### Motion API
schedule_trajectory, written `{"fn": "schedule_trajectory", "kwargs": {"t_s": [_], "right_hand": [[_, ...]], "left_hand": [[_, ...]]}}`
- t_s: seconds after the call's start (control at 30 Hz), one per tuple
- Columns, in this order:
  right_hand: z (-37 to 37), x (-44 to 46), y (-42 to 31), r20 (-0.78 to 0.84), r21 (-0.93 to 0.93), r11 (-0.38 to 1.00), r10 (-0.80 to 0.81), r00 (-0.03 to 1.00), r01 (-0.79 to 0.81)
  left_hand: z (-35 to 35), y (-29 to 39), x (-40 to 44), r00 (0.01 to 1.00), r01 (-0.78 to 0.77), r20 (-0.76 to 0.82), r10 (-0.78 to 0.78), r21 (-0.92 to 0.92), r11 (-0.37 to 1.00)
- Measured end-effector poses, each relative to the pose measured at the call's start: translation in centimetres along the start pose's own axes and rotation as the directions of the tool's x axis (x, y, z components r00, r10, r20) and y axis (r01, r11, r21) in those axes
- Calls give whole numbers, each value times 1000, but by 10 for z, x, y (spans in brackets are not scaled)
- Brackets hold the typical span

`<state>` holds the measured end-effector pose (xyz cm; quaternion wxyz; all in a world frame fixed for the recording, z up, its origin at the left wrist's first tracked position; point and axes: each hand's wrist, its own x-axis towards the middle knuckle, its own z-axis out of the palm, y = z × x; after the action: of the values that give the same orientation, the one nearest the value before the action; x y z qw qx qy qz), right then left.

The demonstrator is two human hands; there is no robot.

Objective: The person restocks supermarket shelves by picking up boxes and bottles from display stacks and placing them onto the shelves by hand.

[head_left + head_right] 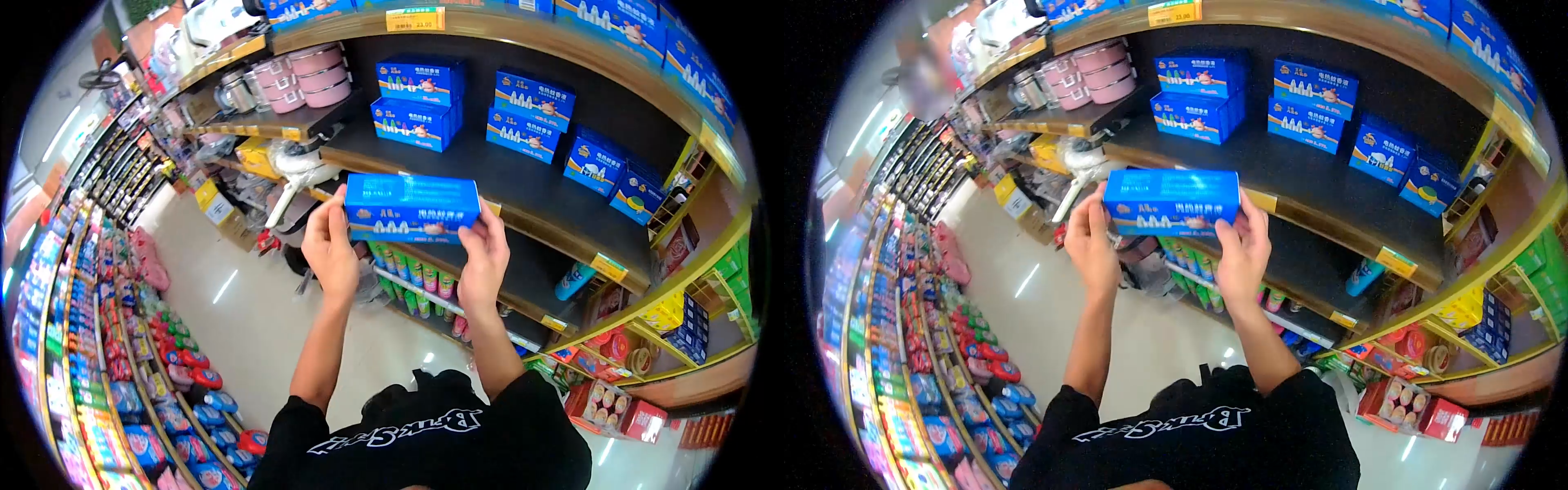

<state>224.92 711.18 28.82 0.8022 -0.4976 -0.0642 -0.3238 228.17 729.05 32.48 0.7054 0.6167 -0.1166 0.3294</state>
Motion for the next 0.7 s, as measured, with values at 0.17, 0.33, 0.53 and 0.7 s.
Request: {"fn": "schedule_trajectory", "kwargs": {"t_s": [0.17,0.33,0.53,0.7], "right_hand": [[30,73,34,18,-153,978,-140,990,141],[55,110,80,-80,-281,951,-159,984,131],[62,132,97,-314,-552,829,-309,898,92],[36,150,56,-550,-564,825,-333,766,-46]], "left_hand": [[19,-78,95,987,69,157,-31,-243,968],[40,-132,156,969,101,244,-24,-308,946],[78,-162,173,921,135,389,4,-329,935],[128,-162,147,750,365,662,-25,-381,850]]}}
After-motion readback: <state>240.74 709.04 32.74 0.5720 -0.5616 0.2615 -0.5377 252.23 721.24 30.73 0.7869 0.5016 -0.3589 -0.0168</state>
